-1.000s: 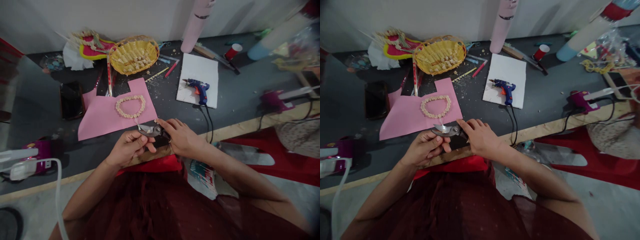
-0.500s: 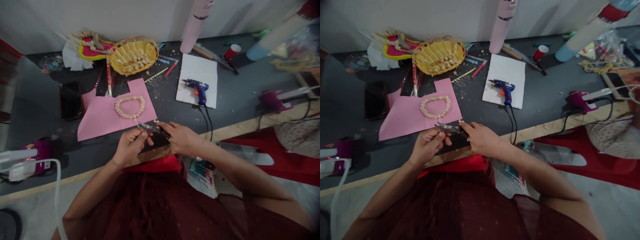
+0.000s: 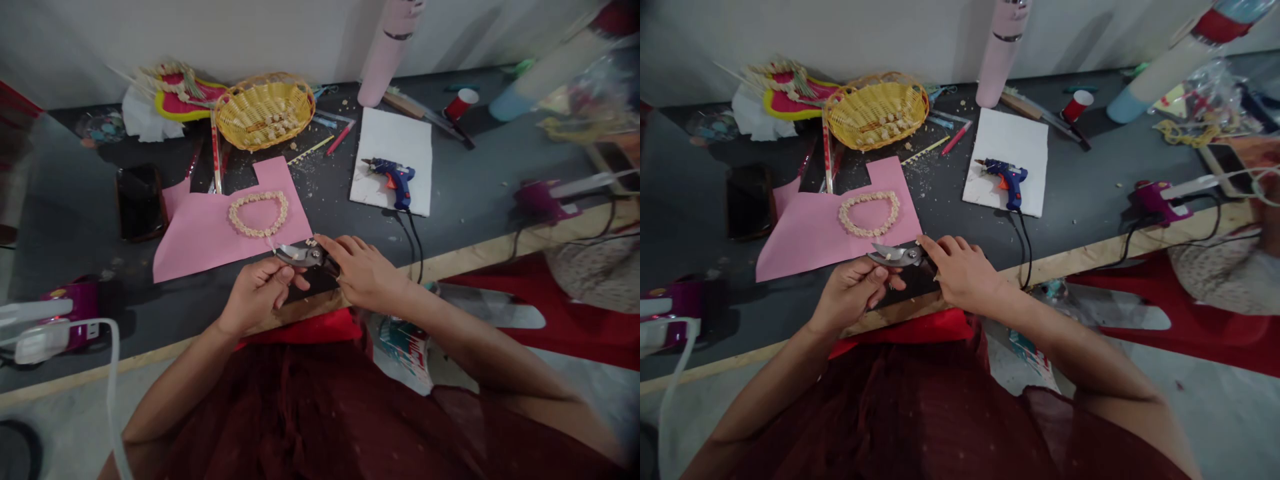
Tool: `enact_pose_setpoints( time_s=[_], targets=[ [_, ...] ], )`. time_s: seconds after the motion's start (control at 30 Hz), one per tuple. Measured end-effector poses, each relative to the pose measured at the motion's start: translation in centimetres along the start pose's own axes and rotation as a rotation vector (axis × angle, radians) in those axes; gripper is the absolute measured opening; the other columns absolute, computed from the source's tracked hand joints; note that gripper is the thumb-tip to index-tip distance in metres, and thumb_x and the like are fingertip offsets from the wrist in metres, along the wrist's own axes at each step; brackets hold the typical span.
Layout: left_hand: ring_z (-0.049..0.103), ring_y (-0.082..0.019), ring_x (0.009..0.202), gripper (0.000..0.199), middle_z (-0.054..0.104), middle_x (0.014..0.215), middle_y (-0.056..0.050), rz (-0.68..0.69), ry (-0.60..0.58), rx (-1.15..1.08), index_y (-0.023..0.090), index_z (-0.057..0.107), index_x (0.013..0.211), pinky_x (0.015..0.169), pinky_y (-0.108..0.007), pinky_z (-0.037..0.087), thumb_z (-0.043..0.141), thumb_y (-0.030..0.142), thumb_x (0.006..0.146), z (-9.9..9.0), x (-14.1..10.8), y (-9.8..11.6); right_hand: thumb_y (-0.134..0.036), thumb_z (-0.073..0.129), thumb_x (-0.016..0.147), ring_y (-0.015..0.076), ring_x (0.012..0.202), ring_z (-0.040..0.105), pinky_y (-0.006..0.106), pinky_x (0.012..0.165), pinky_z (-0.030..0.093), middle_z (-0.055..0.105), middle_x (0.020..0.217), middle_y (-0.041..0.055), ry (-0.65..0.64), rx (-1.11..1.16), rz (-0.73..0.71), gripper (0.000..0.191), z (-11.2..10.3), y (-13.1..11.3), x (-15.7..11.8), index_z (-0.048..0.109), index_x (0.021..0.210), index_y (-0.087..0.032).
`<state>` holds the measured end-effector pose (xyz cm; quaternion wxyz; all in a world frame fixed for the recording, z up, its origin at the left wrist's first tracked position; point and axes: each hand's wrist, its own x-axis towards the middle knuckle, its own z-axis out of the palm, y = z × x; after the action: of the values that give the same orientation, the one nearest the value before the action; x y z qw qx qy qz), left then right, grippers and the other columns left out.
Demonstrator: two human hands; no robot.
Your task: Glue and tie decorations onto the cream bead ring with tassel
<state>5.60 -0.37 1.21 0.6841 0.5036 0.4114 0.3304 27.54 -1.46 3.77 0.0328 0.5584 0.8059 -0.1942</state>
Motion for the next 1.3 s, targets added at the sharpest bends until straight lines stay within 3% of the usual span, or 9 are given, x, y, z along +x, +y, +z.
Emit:
enact_pose_setpoints(
  time_s=[0.1, 0.2, 0.4, 0.6, 0.8, 1.0, 1.17, 1.3],
  targets=[
    [0.036, 0.000, 0.037, 0.023, 0.074, 0.072, -0.005, -0.102, -0.128, -0.203, 0.015, 0.072, 0.091, 0.037, -0.014, 0.025, 0.067, 0.038, 0.088, -0.3, -0.3, 0.5, -0.013, 0.044, 0.083, 0.0318, 0.113, 0.053, 0.047, 0.090, 0.048, 0.055, 0.129, 0.0152, 0.040, 0.000, -0.036, 0.070, 0.2, -0.2, -0.2, 0.026, 0.150, -0.020],
    [0.034, 0.001, 0.036, 0.025, 0.074, 0.071, -0.005, -0.105, -0.146, -0.277, 0.015, 0.072, 0.090, 0.036, -0.014, 0.022, 0.069, 0.039, 0.087, -0.3, -0.3, 0.9, -0.013, 0.044, 0.083, 0.0300, 0.110, 0.055, 0.045, 0.090, 0.048, 0.056, 0.125, 0.0150, 0.085, 0.004, -0.049, 0.069, 0.5, -0.3, -0.1, 0.027, 0.149, -0.020],
    [0.038, 0.001, 0.037, 0.023, 0.070, 0.067, -0.001, -0.071, 0.041, -0.158, 0.014, 0.069, 0.087, 0.037, -0.013, 0.024, 0.065, 0.036, 0.090, 0.3, 0.6, -0.2, -0.009, 0.045, 0.081, 0.0274, 0.107, 0.059, 0.041, 0.090, 0.051, 0.059, 0.119, 0.0154, 0.005, -0.034, -0.030, 0.067, 1.1, 0.4, 0.7, 0.032, 0.147, -0.015],
    [0.039, -0.002, 0.037, 0.029, 0.068, 0.066, -0.002, 0.003, 0.101, -0.017, 0.013, 0.067, 0.086, 0.036, -0.015, 0.028, 0.060, 0.041, 0.091, 0.5, 0.9, -1.3, -0.010, 0.044, 0.083, 0.0270, 0.106, 0.060, 0.042, 0.094, 0.051, 0.057, 0.132, 0.0186, -0.027, 0.003, -0.145, 0.063, 1.1, 1.2, 0.8, 0.036, 0.145, -0.010],
    [0.041, -0.004, 0.038, 0.029, 0.069, 0.065, -0.003, 0.134, 0.149, 0.167, 0.014, 0.064, 0.087, 0.037, -0.016, 0.032, 0.055, 0.041, 0.094, 0.9, 0.7, -1.3, -0.017, 0.042, 0.091, 0.0284, 0.111, 0.062, 0.042, 0.091, 0.053, 0.058, 0.134, 0.0206, -0.104, 0.103, -0.162, 0.055, 0.6, 1.4, 0.8, 0.038, 0.145, -0.008],
    [0.043, -0.004, 0.040, 0.026, 0.071, 0.069, -0.003, 0.194, 0.164, 0.285, 0.015, 0.064, 0.090, 0.040, -0.017, 0.036, 0.049, 0.036, 0.097, 0.8, 0.4, -1.4, -0.021, 0.043, 0.094, 0.0282, 0.114, 0.062, 0.043, 0.096, 0.051, 0.058, 0.136, 0.0198, -0.152, 0.220, -0.166, 0.050, 0.0, 1.2, 0.8, 0.042, 0.142, -0.008],
    [0.047, -0.004, 0.044, 0.023, 0.073, 0.074, -0.004, 0.177, 0.143, 0.366, 0.014, 0.067, 0.090, 0.044, -0.016, 0.040, 0.054, 0.032, 0.094, 0.8, 0.4, -0.8, -0.021, 0.045, 0.092, 0.0313, 0.121, 0.055, 0.048, 0.096, 0.048, 0.056, 0.133, 0.0170, -0.056, 0.128, -0.025, 0.059, 0.0, 0.7, 0.4, 0.032, 0.149, -0.016],
    [0.042, -0.004, 0.040, 0.028, 0.074, 0.076, -0.006, 0.080, 0.046, 0.193, 0.014, 0.068, 0.094, 0.040, -0.017, 0.036, 0.053, 0.037, 0.094, 0.6, 0.2, -0.3, -0.017, 0.046, 0.086, 0.0345, 0.120, 0.053, 0.049, 0.091, 0.049, 0.054, 0.131, 0.0163, -0.021, 0.034, 0.024, 0.069, 0.0, 0.1, 0.2, 0.025, 0.152, -0.020]
  ],
)
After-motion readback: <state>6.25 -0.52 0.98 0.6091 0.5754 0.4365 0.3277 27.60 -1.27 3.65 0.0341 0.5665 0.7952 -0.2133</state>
